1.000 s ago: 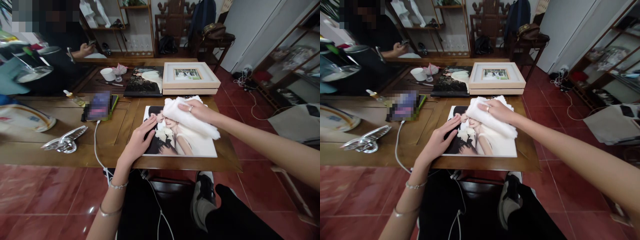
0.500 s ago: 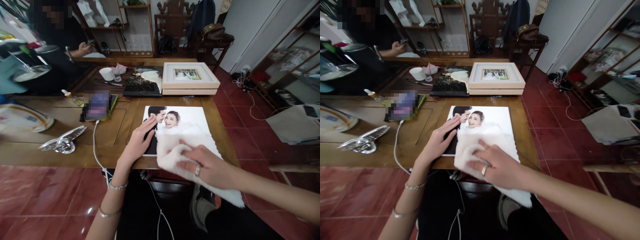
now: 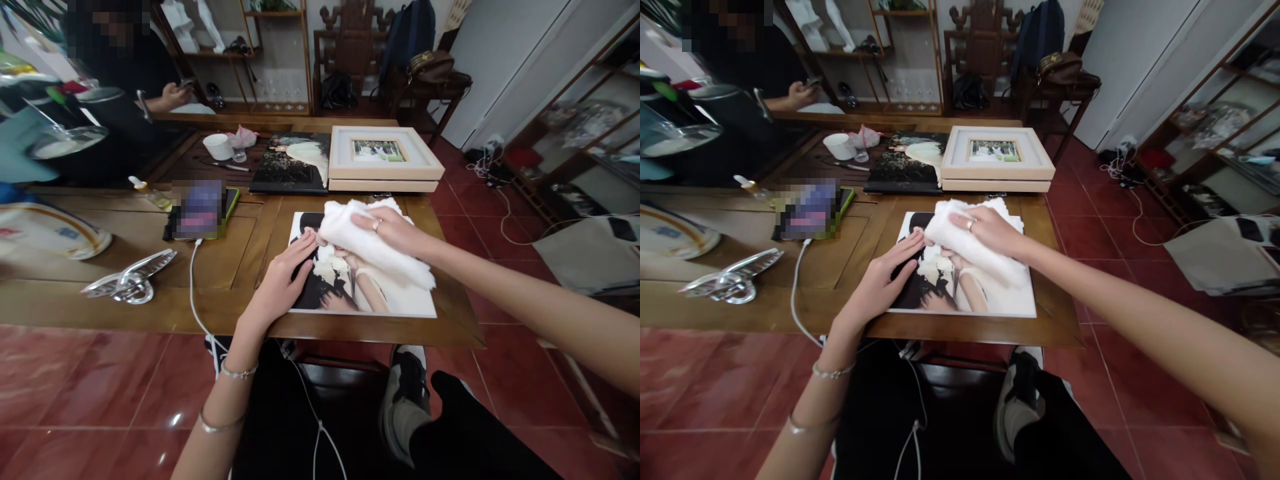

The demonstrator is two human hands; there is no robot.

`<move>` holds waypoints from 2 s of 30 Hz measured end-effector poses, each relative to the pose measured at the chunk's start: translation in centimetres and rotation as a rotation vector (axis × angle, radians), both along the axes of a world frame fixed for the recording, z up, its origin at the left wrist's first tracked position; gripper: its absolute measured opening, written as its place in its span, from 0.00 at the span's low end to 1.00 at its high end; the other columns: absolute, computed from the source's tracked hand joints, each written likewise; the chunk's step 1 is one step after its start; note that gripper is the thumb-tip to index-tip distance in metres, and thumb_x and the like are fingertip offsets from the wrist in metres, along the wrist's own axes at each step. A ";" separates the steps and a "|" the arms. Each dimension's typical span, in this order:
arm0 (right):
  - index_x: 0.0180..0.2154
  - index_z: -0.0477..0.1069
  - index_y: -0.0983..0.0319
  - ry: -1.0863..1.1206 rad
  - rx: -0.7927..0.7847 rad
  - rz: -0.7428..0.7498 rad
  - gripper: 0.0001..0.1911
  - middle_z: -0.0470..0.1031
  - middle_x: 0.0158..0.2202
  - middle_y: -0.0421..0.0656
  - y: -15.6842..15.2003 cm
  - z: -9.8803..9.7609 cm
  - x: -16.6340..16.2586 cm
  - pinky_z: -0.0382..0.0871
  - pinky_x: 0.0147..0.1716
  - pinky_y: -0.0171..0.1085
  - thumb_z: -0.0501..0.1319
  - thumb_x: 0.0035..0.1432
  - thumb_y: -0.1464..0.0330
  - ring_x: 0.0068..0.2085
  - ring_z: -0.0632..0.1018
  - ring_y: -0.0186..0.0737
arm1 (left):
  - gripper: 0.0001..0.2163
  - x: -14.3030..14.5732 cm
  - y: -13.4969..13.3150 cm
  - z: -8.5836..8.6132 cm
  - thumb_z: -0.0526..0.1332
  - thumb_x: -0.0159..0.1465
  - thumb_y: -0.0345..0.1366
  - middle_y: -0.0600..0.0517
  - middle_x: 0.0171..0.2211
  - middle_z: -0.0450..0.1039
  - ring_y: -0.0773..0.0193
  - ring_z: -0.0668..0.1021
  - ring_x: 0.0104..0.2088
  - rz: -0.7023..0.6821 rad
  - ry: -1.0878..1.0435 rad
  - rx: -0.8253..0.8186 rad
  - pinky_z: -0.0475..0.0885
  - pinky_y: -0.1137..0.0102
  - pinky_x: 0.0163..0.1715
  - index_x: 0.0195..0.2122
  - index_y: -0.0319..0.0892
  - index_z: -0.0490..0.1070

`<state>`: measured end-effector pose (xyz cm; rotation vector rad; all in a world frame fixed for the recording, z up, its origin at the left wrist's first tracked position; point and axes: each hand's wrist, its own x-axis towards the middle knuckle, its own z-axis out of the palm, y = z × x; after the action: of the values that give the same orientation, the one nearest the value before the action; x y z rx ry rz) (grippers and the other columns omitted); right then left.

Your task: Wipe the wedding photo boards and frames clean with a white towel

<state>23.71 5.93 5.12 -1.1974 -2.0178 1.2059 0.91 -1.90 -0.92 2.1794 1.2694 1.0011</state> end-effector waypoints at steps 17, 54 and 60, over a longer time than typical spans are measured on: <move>0.20 0.59 0.61 -0.134 -0.155 0.102 0.24 0.60 0.21 0.36 -8.5 1.4 0.0 0.56 0.29 0.36 0.53 0.61 0.51 0.26 0.63 0.34 | 0.19 0.0 0.1 -0.1 0.51 0.68 0.31 0.44 0.62 0.61 0.58 0.61 0.64 -0.006 -0.018 0.007 0.57 0.53 0.63 0.60 0.38 0.64; 0.19 0.53 0.59 -0.026 -0.052 0.397 0.23 0.49 0.18 0.31 -9.3 1.3 -3.5 0.60 0.48 0.43 0.53 0.64 0.57 0.22 0.57 0.32 | 0.25 -0.4 -0.9 -0.3 0.36 0.72 0.45 0.47 0.66 0.55 0.58 0.58 0.65 0.104 -0.187 0.120 0.53 0.56 0.64 0.65 0.43 0.55; 0.24 0.68 0.61 -0.220 -0.223 0.384 0.22 0.64 0.23 0.37 -9.2 3.3 0.6 0.62 0.34 0.38 0.54 0.61 0.53 0.29 0.68 0.37 | 0.19 0.1 -0.7 0.1 0.48 0.70 0.37 0.45 0.62 0.61 0.59 0.63 0.63 0.088 -0.053 0.069 0.59 0.57 0.62 0.60 0.39 0.64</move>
<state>24.28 -3.31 8.47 -1.1148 -2.4069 1.5748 0.99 -2.63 -0.83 2.1489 1.3352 1.1460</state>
